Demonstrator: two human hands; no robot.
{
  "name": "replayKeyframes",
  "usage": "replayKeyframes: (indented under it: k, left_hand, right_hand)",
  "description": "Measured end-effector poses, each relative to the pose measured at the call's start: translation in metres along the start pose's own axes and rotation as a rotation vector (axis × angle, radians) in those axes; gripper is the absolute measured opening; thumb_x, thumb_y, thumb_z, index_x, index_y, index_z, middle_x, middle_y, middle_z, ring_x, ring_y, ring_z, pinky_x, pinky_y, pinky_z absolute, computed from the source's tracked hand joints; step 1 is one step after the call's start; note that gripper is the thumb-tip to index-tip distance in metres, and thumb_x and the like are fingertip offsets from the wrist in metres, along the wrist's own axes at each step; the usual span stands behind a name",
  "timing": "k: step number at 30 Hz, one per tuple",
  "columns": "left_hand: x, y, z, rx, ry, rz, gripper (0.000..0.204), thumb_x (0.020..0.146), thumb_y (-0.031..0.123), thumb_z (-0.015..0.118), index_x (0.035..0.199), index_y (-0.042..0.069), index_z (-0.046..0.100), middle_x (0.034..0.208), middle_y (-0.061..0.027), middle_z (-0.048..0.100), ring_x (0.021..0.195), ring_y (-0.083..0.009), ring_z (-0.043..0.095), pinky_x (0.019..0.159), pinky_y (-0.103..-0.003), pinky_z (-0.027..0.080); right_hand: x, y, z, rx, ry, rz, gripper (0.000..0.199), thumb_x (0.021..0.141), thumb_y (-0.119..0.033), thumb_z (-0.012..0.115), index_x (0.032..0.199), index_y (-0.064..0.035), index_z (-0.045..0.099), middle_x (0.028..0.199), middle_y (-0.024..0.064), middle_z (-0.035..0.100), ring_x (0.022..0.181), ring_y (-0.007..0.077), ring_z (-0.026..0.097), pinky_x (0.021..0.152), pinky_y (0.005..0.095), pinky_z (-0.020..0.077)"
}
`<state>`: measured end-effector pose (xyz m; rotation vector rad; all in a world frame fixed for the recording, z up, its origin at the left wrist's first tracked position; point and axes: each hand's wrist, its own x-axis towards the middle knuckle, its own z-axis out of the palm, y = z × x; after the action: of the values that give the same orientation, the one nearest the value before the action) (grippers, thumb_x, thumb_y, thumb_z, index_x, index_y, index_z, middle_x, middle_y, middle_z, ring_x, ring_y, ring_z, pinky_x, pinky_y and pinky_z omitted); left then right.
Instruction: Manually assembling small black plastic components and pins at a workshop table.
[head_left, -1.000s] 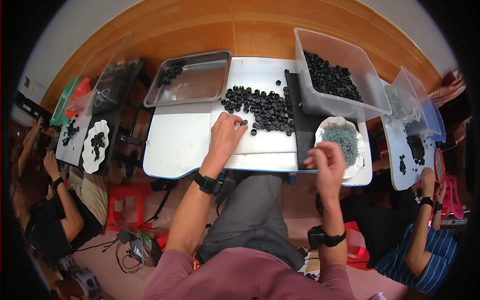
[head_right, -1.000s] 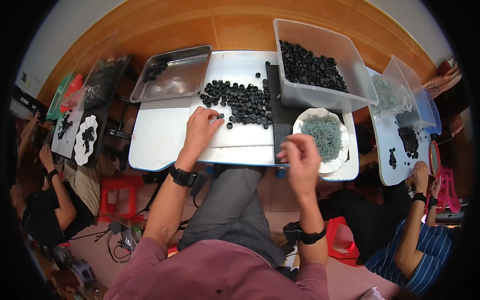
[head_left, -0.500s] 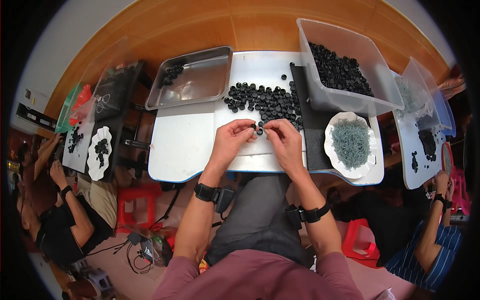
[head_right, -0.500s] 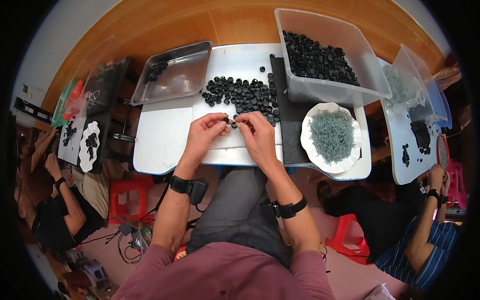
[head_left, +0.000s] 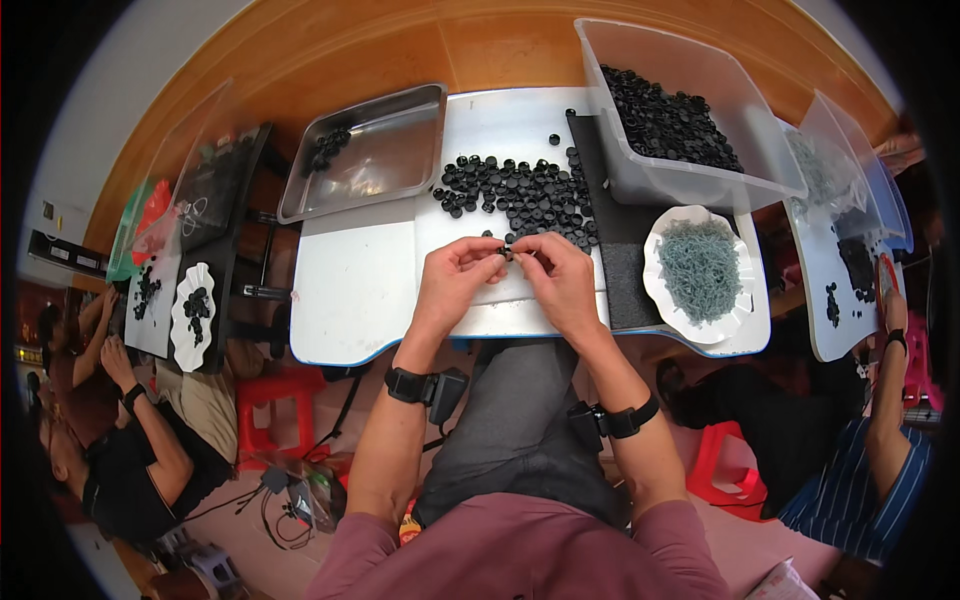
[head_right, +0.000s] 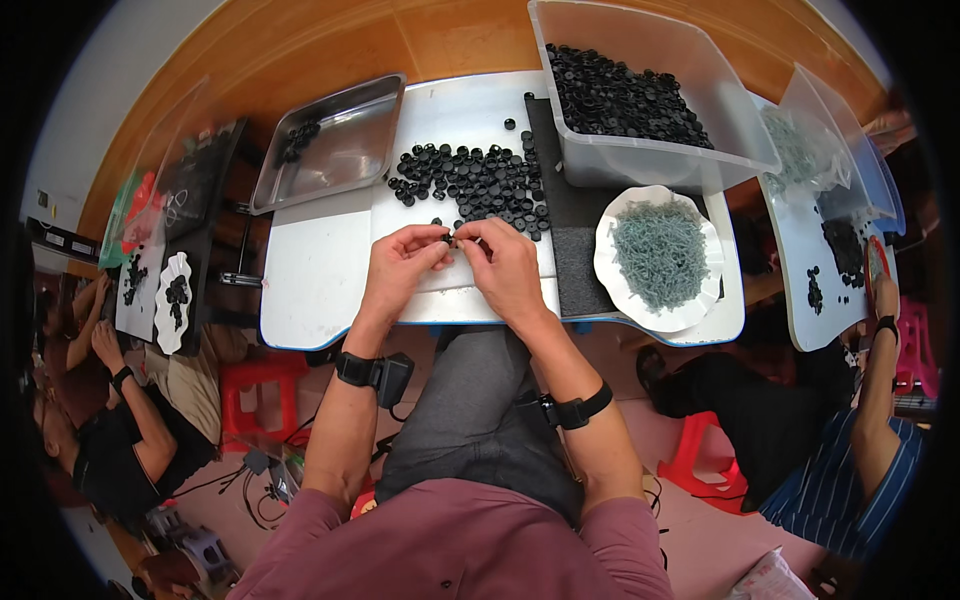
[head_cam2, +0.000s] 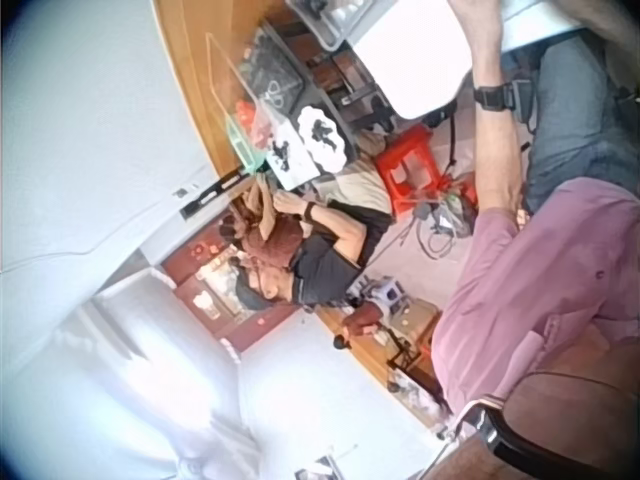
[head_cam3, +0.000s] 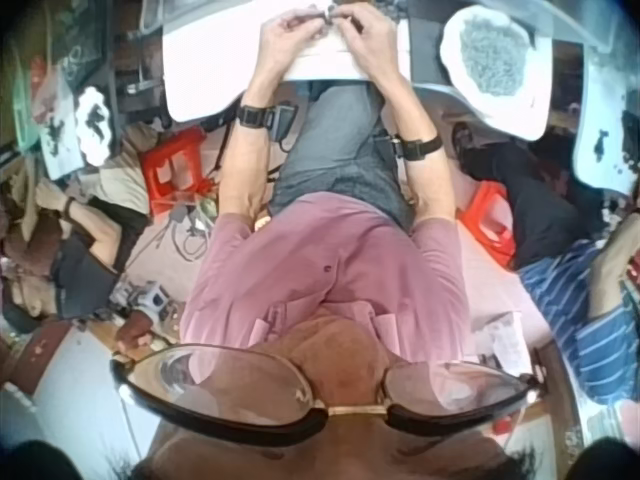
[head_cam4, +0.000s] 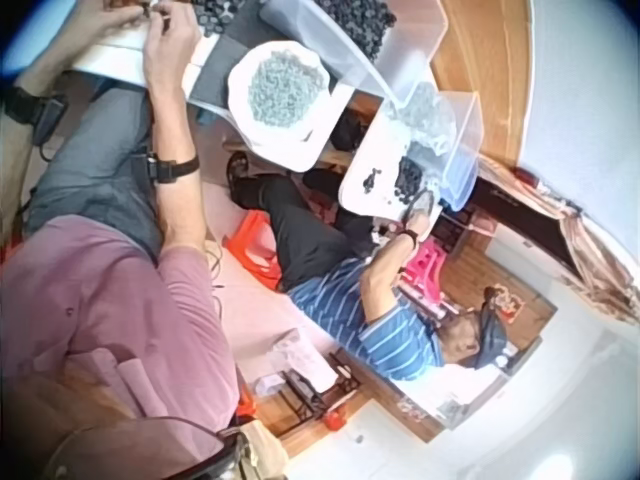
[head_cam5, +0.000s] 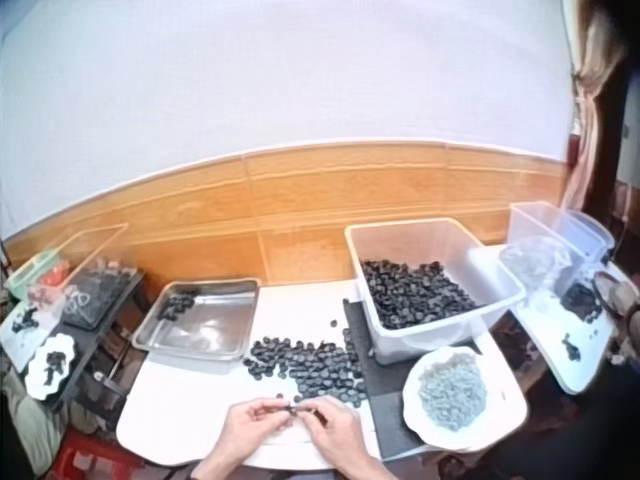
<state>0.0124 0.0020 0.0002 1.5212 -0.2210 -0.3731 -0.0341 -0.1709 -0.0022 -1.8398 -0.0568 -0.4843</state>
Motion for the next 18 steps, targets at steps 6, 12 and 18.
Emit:
replayKeyframes:
  k: [6, 12, 18]
  left_hand:
    - [-0.0003, 0.0014, 0.0000, -0.006, -0.024, -0.006, 0.026, 0.096, 0.004, 0.069, 0.120, -0.006, 0.068, 0.100, -0.0102, 0.075, 0.086, -0.0136, 0.071, 0.079, -0.025, 0.057]
    - [0.0006, -0.0035, 0.0017, -0.023, -0.027, 0.016, 0.025, 0.096, 0.004, 0.070, 0.119, -0.005, 0.069, 0.101, -0.0099, 0.075, 0.086, -0.0125, 0.071, 0.077, -0.024, 0.058]
    - [-0.0015, -0.0019, -0.0005, -0.042, 0.004, 0.019, 0.024, 0.096, 0.004, 0.069, 0.118, -0.005, 0.069, 0.101, -0.0102, 0.075, 0.085, -0.0128, 0.071, 0.077, -0.025, 0.058]
  right_hand:
    - [0.0002, 0.0003, -0.0013, -0.027, -0.009, -0.007, 0.009, 0.088, -0.002, 0.071, 0.097, -0.0013, 0.073, 0.086, 0.0109, 0.069, 0.071, 0.0221, 0.067, 0.064, 0.0324, 0.0524]
    - [0.0001, 0.0030, -0.0008, -0.039, -0.015, -0.024, 0.010, 0.087, -0.002, 0.072, 0.098, -0.0019, 0.074, 0.088, 0.0109, 0.071, 0.071, 0.0224, 0.068, 0.064, 0.0319, 0.0531]
    - [-0.0006, -0.0021, 0.0027, 0.123, -0.002, 0.124, 0.016, 0.086, -0.003, 0.074, 0.102, -0.0001, 0.074, 0.091, 0.0099, 0.074, 0.068, 0.0155, 0.067, 0.062, 0.0287, 0.0535]
